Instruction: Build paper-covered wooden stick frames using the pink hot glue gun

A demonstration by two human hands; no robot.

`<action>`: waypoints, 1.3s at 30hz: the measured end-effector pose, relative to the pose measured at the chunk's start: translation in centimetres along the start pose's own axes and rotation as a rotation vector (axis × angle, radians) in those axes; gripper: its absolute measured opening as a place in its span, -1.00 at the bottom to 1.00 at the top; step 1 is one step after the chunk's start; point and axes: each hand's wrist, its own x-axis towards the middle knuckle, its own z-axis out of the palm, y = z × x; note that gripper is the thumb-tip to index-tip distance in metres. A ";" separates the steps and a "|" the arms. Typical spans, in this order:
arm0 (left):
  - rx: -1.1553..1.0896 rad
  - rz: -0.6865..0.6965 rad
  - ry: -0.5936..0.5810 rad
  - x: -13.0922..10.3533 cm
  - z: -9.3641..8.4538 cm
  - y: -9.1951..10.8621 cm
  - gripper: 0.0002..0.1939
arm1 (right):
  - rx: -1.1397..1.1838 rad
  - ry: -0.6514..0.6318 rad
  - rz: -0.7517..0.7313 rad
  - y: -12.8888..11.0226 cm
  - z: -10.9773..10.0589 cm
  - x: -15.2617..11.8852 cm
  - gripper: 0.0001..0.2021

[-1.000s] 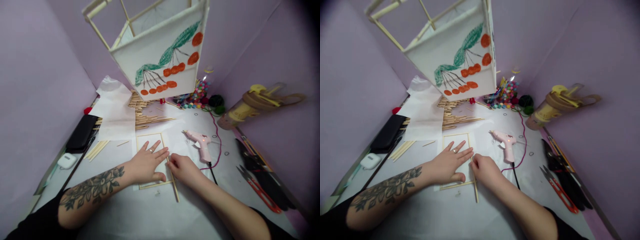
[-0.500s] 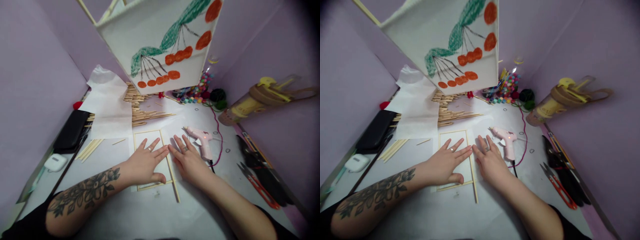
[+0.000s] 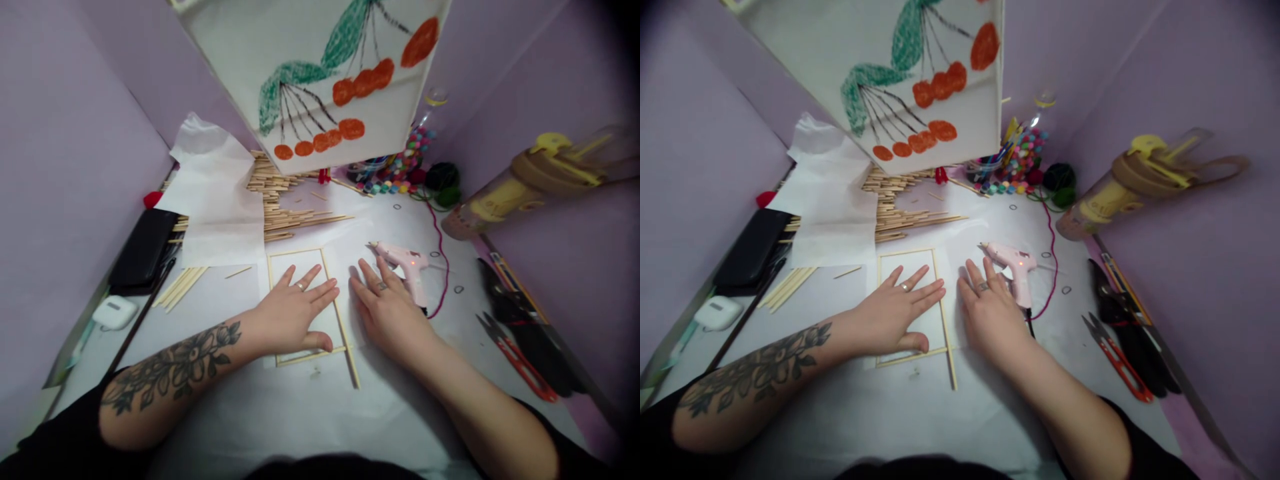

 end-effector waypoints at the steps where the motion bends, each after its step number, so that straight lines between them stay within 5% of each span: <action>1: 0.006 -0.001 -0.001 0.0 0.0 0.0 -0.09 | 0.011 -0.008 -0.007 0.0 0.0 0.0 -0.55; 5: 0.024 -0.004 0.011 0.1 0.1 0.0 -0.10 | 0.082 -0.021 -0.041 0.1 -0.7 0.1 -0.52; 8: 0.025 -0.001 0.025 0.1 0.2 0.0 -0.12 | 0.203 -0.027 0.004 0.0 -2.2 0.1 -0.74; 12: 0.014 0.002 0.012 0.0 0.3 0.0 -0.09 | 0.466 -0.349 0.006 -0.8 -3.5 -0.5 -0.88; 15: 0.009 0.006 0.016 0.0 0.3 0.0 -0.08 | 0.482 -0.454 0.020 -1.4 -3.3 -0.9 -0.83; 39: -0.002 0.007 0.013 0.0 0.4 -0.1 -0.05 | 0.438 -0.520 0.064 -2.3 -2.3 -1.0 -0.77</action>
